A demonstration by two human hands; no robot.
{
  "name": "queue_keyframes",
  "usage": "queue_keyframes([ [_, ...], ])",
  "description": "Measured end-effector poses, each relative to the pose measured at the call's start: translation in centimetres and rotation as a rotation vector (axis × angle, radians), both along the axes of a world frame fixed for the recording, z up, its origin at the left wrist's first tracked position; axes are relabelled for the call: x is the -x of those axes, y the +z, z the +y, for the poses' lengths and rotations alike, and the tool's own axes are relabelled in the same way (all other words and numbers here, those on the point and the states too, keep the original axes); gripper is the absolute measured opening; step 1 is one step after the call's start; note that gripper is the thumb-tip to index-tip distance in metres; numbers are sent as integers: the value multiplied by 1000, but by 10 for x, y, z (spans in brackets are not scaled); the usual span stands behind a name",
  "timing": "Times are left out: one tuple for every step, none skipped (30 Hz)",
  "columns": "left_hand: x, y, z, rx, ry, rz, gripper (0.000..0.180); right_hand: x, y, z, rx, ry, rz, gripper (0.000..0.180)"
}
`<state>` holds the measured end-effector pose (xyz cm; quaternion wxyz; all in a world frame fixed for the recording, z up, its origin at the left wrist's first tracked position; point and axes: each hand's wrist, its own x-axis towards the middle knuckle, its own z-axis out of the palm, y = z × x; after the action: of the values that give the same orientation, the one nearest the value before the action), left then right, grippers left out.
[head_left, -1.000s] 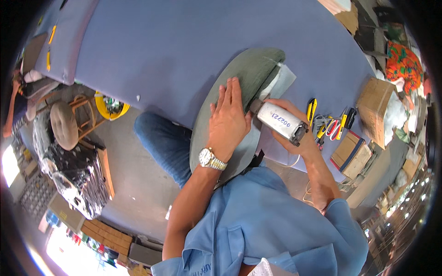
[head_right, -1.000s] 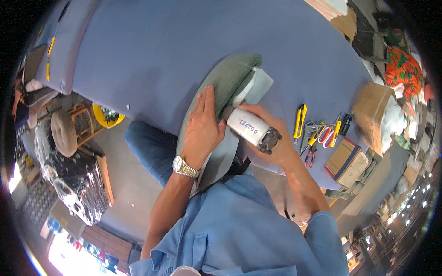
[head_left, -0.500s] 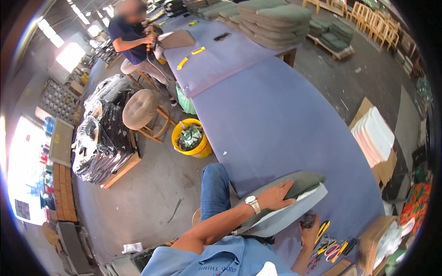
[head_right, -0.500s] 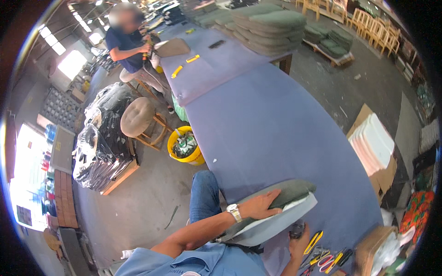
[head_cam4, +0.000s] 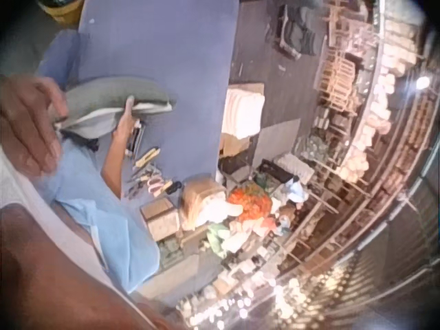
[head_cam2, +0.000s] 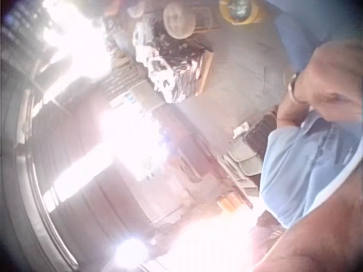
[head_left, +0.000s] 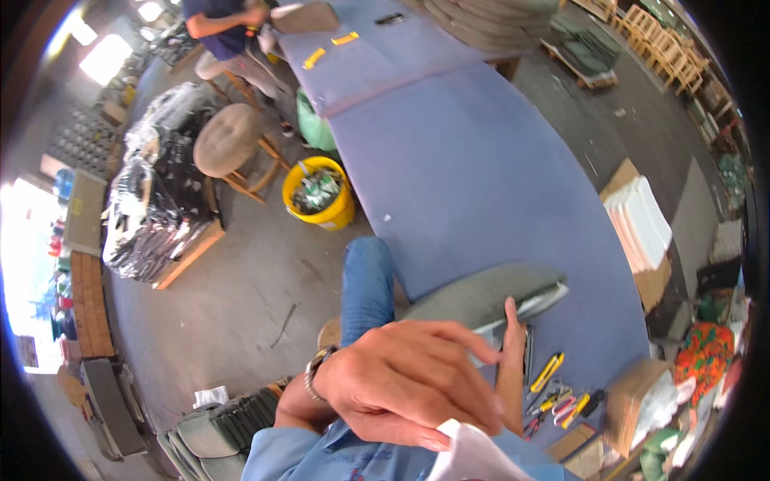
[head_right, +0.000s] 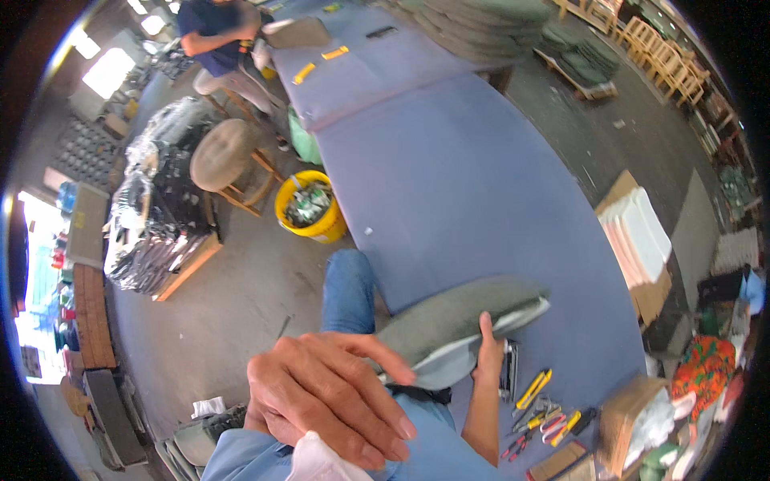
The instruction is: The person assembles green fabric cushions by folding the fabric over foam inserts and securing the edges with a staple gun. They trim excess fabric with a utility knife and place finished cushions on the table.
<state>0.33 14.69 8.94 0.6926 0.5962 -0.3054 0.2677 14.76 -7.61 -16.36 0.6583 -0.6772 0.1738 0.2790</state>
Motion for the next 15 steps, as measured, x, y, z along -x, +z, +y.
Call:
queue_keyframes([
  [12, -16, -3, -1, 5, 34, 21, 1, -29, -2, -235, -20, -4, 80],
  [30, -29, -8, 30, 26, 91, 21, 4, -21, -2, -189, 32, -30, 79],
  [41, -35, -15, 11, 24, 134, 20, 8, -15, -5, -146, 72, -58, 77],
  [53, -39, -23, 49, 9, 144, 21, 20, -12, -15, -139, 57, -17, 77],
  [59, -41, -26, 61, -12, 136, 22, 25, -10, -20, -158, 32, 5, 76],
  [59, -41, -22, 47, -30, 110, 23, 24, -10, -12, -202, 11, 9, 75],
  [55, -36, -9, -30, -135, 125, 28, 33, -11, -7, -166, -36, 26, 74],
  [56, -38, -6, 5, -117, 108, 29, 31, -11, -7, -157, -32, 28, 74],
  [60, -40, -5, 38, -85, 94, 30, 29, -9, -3, -150, -15, 33, 74],
  [64, -42, -6, 70, -52, 79, 31, 26, -7, 2, -143, 3, 38, 74],
  [69, -44, -7, 105, -39, 66, 35, 23, 1, 2, -127, 6, 64, 70],
  [74, -47, -7, 134, -19, 50, 38, 20, 1, 0, -131, 13, 37, 68],
  [76, -48, -1, 135, -44, 50, 39, 14, -1, -6, -133, 16, 11, 66],
  [77, -51, 5, 137, -72, 50, 39, 2, -3, -7, -136, 17, -15, 63],
  [80, -58, 6, 178, -66, 50, 40, -12, 12, 1, -106, 49, 28, 64],
])
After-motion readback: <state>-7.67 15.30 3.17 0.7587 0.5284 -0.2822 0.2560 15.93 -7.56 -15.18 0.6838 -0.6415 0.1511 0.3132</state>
